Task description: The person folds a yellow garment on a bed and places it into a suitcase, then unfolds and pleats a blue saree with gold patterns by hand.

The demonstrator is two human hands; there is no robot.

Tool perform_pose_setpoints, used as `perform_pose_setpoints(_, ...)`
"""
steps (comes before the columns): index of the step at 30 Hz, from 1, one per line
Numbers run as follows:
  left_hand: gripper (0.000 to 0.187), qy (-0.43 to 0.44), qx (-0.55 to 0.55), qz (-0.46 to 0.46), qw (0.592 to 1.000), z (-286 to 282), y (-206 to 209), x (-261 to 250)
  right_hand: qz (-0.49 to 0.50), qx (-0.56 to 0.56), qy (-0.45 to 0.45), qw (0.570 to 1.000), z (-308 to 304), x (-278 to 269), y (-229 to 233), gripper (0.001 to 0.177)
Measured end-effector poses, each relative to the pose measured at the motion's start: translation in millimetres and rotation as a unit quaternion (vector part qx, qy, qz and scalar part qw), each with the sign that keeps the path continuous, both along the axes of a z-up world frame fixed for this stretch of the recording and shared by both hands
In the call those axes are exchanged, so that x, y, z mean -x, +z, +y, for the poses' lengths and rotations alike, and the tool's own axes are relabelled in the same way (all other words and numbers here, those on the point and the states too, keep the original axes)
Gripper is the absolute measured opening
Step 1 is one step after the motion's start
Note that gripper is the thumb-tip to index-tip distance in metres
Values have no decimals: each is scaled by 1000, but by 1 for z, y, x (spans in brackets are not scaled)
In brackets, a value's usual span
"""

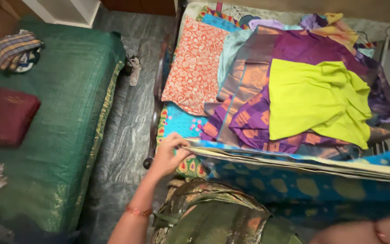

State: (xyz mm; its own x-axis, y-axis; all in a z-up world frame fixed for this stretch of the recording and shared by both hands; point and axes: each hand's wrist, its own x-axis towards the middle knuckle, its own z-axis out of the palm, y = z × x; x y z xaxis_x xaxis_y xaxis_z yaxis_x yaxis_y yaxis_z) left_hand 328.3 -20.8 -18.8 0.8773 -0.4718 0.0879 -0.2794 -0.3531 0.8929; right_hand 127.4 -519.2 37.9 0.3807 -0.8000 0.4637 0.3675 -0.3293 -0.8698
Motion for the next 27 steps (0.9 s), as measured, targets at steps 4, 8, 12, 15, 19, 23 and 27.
perform_pose_setpoints(4, 18, -110, 297, 76, 945, 49, 89, -28, 34, 21, -3, 999, -27, -59, -8, 33)
perform_pose_setpoints(8, 12, -98, 259, 57, 959, 85, 100, -77, 68, 61, 5, 996, -52, -167, -17, 35)
perform_pose_setpoints(12, 13, -95, 430, 95, 893, 120, 36, -129, 109, 142, 10, 984, -60, -330, -22, 38)
perform_pose_setpoints(15, 17, 173, 452, 265, 834, 133, -26, -170, 175, 219, 12, 960, -39, -444, -39, 40)
perform_pose_setpoints(19, 33, 320, 421, 392, 753, 175, -103, -190, 357, 207, 46, 910, 40, -538, -109, 55)
perform_pose_setpoints(23, 27, 281, 431, 496, 700, 160, -213, -175, 281, 154, 295, 900, 115, -522, -215, 52)
perform_pose_setpoints(27, 18, 196, 363, 587, 697, 38, -270, -138, 489, 149, 276, 814, 203, -449, -278, 40)
